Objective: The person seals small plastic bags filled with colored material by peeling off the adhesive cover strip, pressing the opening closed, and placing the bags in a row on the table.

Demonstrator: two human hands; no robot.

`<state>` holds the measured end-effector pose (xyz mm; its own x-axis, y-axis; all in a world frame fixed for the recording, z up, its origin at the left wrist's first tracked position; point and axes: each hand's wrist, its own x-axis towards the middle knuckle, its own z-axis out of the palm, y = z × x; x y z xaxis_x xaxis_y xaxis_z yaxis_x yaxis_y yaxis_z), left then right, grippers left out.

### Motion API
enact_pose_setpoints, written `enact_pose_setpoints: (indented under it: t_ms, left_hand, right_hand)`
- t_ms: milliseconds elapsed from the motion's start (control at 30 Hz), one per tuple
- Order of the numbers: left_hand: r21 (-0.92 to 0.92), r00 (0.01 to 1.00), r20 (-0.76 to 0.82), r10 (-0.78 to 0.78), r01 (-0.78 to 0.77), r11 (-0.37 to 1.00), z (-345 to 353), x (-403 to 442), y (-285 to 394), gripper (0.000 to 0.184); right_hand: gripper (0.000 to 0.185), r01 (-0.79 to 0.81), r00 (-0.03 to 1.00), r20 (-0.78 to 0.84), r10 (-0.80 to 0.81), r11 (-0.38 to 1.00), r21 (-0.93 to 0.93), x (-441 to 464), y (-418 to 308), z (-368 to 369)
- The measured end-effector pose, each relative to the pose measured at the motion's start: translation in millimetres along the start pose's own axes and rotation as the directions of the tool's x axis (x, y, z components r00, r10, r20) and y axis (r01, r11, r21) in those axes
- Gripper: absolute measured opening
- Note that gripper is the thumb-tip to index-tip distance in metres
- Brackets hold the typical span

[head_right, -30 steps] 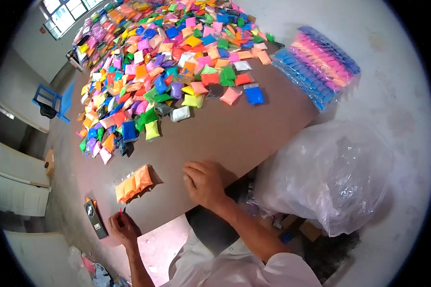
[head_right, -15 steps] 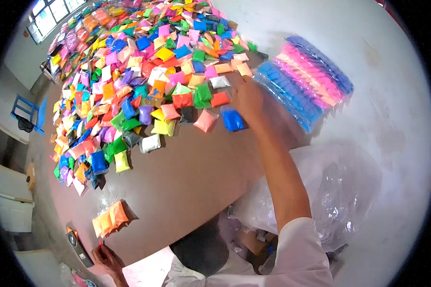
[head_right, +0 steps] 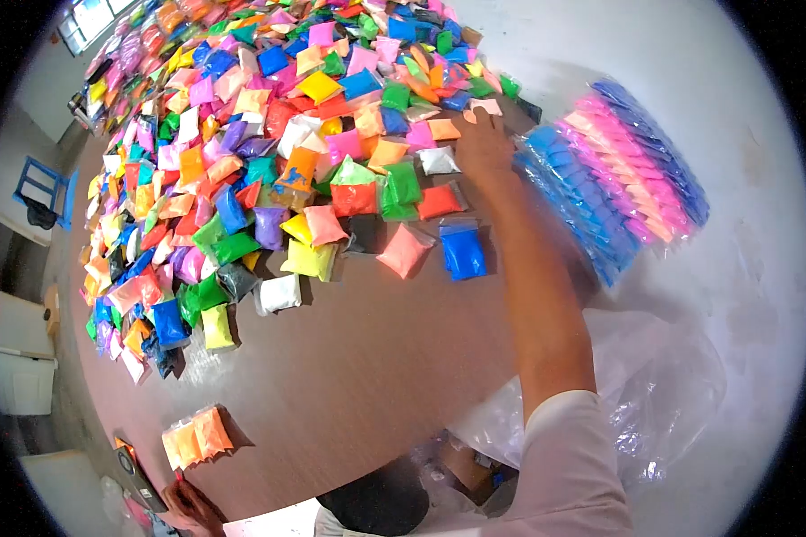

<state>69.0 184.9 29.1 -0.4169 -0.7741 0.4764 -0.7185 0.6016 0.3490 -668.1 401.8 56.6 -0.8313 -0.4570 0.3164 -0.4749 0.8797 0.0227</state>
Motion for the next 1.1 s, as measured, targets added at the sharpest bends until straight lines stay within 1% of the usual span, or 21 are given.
enact_pose_setpoints:
  t_ms: [33,100,167,267,333,367,400,467,500,567,633,667,733,800,867,900,967,1000,1033,1067,1100]
  left_hand:
    - [0.004,1.0,-0.004,-0.003,0.003,1.0,-2,-1,-1,0.02]
    - [-0.015,0.985,0.097,-0.141,0.143,0.99,-6,-2,-2,0.023]
    - [-0.019,0.988,0.09,-0.123,0.125,0.992,-8,2,5,0.019]
    - [-0.052,0.996,0.074,-0.055,0.059,0.997,-3,-8,-18,0.016]
    - [-0.073,0.982,0.109,-0.153,0.161,0.984,-3,-10,-22,0.016]
    - [-0.125,0.991,0.071,-0.112,0.121,0.985,-3,-10,-20,0.016]
    - [-0.131,0.992,0.064,-0.108,0.115,0.985,-3,-8,-15,0.016]
    - [-0.121,0.973,0.125,-0.193,0.208,0.971,-8,-6,-11,0.015]
    - [-0.147,0.997,0.051,-0.065,0.072,0.987,-1,-10,-26,0.014]
    - [-0.143,0.998,0.039,-0.05,0.055,0.988,-1,-12,-28,0.013]
    - [-0.171,0.998,0.025,-0.056,0.059,0.983,-5,-7,-17,0.008]
    - [-0.18,0.999,0.021,-0.045,0.048,0.982,-5,-6,-21,0.008]
    - [-0.129,0.996,-0.045,0.072,-0.078,0.989,2,-9,-33,0.006]
    - [-0.133,0.995,-0.072,0.068,-0.077,0.988,3,-8,-32,0.005]
    - [-0.153,0.997,-0.064,0.038,-0.047,0.987,3,-9,-34,0.005]
    - [-0.185,1.0,-0.022,-0.022,0.018,0.983,0,-9,-30,0.005]
    - [-0.226,0.998,-0.061,-0.009,-0.005,0.974,10,-10,-45,0.008]
    - [-0.247,0.998,-0.067,-0.012,-0.005,0.969,19,-12,-59,0.008]
    - [-0.242,0.998,-0.064,0.023,-0.038,0.97,9,-9,-51,0.009]
    - [-0.312,0.999,-0.024,-0.039,0.03,0.95,1,-6,-45,0.012]
    - [-0.328,0.998,-0.043,-0.042,0.026,0.944,-6,-4,-38,0.014]
  right_hand:
    - [0.043,0.036,0.998,-0.061,-0.033,0.998,0.055,1,2,5]
    - [0.037,0.07,0.995,-0.08,-0.066,0.997,0.041,-2,3,6]
    - [0.032,0.104,0.99,-0.102,-0.1,0.994,0.03,-11,-3,-3]
    - [0.027,0.111,0.975,-0.21,-0.077,0.981,0.159,-30,-13,-25]
    - [0.025,-0.022,0.948,-0.285,0.14,0.925,0.38,-50,-19,-34]
    - [0.025,-0.022,0.945,-0.293,0.143,0.924,0.381,-63,-20,-39]
    - [0.025,-0.07,0.963,-0.189,0.19,0.859,0.508,-78,-22,-44]
    - [0.029,-0.185,0.966,0.046,0.253,0.562,0.806,-121,-39,-61]
    - [0.031,-0.242,0.955,0.169,0.243,0.308,0.92,-147,-56,-72]
    - [0.032,-0.259,0.953,0.24,0.186,0.086,0.962,-200,-81,-90]
    - [0.031,-0.258,0.958,0.24,0.158,0.1,0.961,-253,-95,-87]
    - [0.03,-0.313,0.939,0.297,0.171,0.068,0.947,-279,-108,-94]
    - [0.029,-0.367,0.922,0.363,0.132,0.004,0.93,-326,-132,-105]
    - [0.029,-0.363,0.928,0.364,0.085,-0.029,0.931,-366,-155,-118]
    - [0.029,-0.421,0.907,0.419,-0.05,-0.039,0.906,-398,-175,-141]
    - [0.029,-0.427,0.903,0.425,-0.062,-0.042,0.903,-408,-180,-148]
    - [0.029,-0.457,0.887,0.451,-0.097,-0.048,0.888,-434,-204,-155]
    - [0.028,-0.401,0.912,0.391,-0.127,-0.065,0.914,-447,-210,-143]
    - [0.027,-0.424,0.895,0.411,-0.174,-0.047,0.904,-454,-216,-146]
    - [0.027,-0.448,0.876,0.432,-0.215,-0.028,0.894,-462,-220,-152]
    - [0.026,-0.435,0.872,0.417,-0.257,-0.012,0.901,-467,-223,-162]
